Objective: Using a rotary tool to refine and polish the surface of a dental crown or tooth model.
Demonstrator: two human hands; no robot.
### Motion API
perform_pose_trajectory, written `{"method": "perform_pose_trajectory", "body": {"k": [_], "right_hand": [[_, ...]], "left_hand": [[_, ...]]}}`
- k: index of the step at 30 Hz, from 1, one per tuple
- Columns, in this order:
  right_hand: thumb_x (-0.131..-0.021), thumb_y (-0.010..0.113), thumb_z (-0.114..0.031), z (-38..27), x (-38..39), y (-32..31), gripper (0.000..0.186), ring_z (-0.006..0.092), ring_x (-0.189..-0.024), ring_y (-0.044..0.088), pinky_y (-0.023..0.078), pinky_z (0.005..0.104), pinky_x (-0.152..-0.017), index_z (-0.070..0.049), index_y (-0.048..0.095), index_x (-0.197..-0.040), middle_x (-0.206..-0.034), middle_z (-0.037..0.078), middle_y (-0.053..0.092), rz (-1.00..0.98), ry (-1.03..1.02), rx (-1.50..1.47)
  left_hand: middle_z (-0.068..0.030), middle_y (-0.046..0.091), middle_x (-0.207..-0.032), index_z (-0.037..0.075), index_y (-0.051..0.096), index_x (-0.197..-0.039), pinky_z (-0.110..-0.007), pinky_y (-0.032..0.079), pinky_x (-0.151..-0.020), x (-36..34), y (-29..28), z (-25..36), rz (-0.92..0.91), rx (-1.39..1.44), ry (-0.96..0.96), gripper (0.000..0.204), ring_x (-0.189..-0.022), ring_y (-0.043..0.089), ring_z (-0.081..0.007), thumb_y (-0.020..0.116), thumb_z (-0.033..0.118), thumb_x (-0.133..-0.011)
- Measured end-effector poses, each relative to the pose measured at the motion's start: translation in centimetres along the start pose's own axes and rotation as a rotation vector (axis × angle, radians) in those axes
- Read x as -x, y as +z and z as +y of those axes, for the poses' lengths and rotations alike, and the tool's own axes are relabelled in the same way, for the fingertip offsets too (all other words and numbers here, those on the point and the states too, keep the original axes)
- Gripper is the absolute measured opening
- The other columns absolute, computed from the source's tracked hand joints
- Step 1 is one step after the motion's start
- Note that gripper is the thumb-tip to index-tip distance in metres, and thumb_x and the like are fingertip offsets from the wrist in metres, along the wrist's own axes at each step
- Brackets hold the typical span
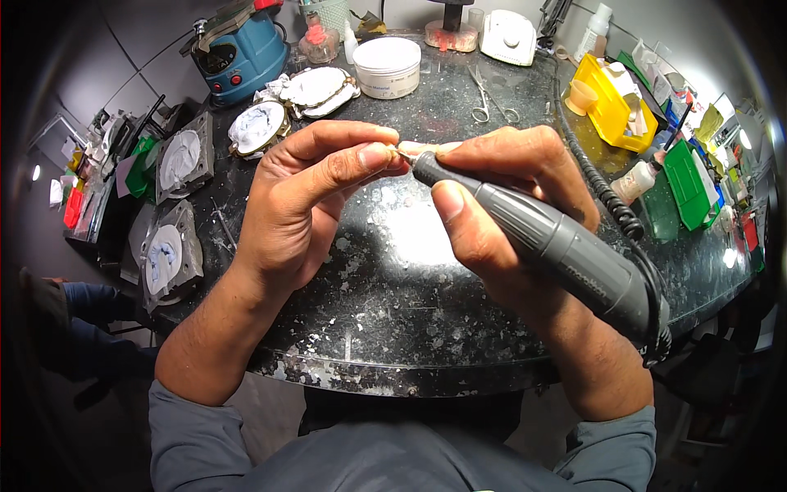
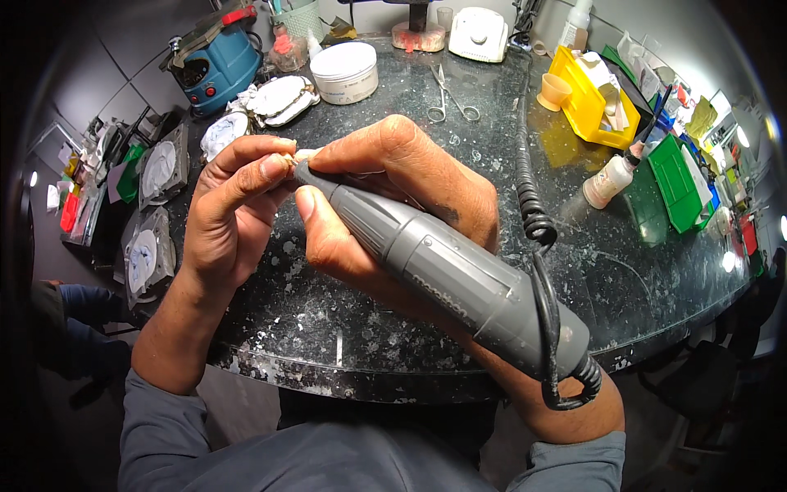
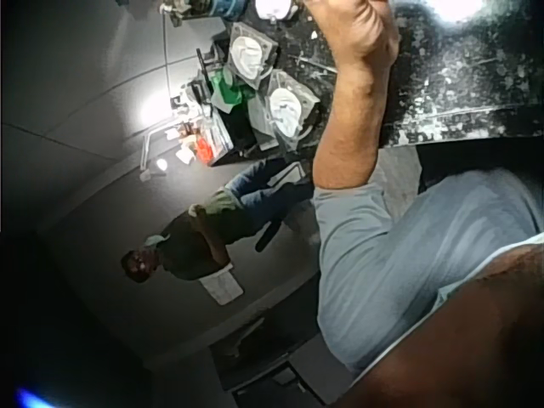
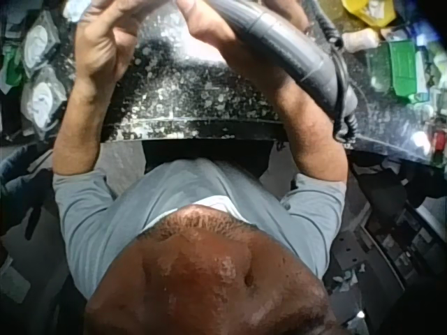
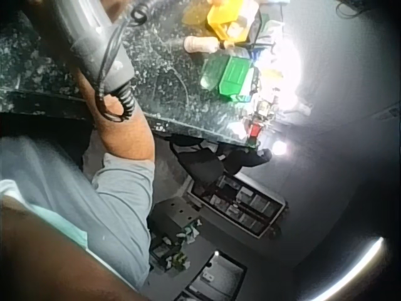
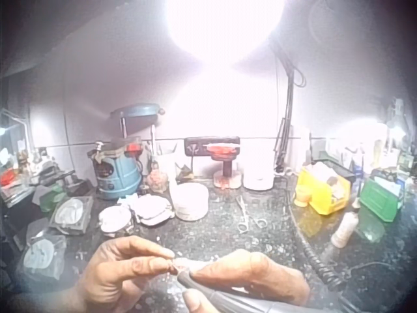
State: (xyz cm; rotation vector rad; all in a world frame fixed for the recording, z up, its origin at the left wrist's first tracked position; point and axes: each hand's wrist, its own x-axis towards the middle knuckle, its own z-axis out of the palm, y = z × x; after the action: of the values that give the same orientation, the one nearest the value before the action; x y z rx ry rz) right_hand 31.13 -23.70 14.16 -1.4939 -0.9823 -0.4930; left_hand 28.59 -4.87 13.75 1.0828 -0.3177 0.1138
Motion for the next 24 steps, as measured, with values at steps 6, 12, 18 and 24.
{"method": "perform_pose_trajectory", "body": {"k": [6,12,18,24], "right_hand": [[-0.079,0.067,-0.008,-0.30,-0.06,-0.13,0.021,0.0132,-0.076,0.061,0.050,0.0258,-0.069,0.000,0.057,-0.095,-0.089,0.010,0.063,0.027,0.061,0.002],[-0.079,0.065,-0.011,-0.43,-0.16,-0.28,0.020,0.0132,-0.075,0.061,0.049,0.0250,-0.068,0.001,0.057,-0.093,-0.087,0.011,0.063,0.018,0.096,0.024],[-0.078,0.064,-0.012,-0.33,-0.11,-0.42,0.022,0.0145,-0.075,0.061,0.049,0.0269,-0.069,0.001,0.056,-0.093,-0.087,0.011,0.062,0.039,0.075,-0.018],[-0.078,0.064,-0.012,-0.47,-0.13,-0.43,0.022,0.0142,-0.075,0.060,0.049,0.0269,-0.068,0.001,0.056,-0.093,-0.086,0.011,0.062,0.020,0.070,-0.013]], "left_hand": [[-0.0147,0.066,-0.096,-0.005,0.064,-0.100,-0.034,0.050,-0.089,-0.07,-0.04,0.07,-0.019,-0.002,-0.011,0.017,-0.092,0.065,-0.0225,0.058,0.000,-0.085],[-0.0143,0.066,-0.097,-0.004,0.063,-0.101,-0.035,0.049,-0.090,-0.07,-0.20,-0.16,-0.027,0.009,-0.015,0.017,-0.093,0.064,-0.0222,0.058,0.002,-0.086],[-0.0136,0.066,-0.097,-0.004,0.063,-0.102,-0.035,0.049,-0.092,0.00,-0.12,-0.07,-0.037,0.076,-0.068,0.018,-0.093,0.064,-0.0218,0.058,0.004,-0.087],[-0.0130,0.066,-0.096,-0.004,0.063,-0.103,-0.035,0.048,-0.092,-0.01,0.00,0.12,-0.036,0.104,-0.108,0.018,-0.094,0.063,-0.0217,0.059,0.004,-0.087]]}}
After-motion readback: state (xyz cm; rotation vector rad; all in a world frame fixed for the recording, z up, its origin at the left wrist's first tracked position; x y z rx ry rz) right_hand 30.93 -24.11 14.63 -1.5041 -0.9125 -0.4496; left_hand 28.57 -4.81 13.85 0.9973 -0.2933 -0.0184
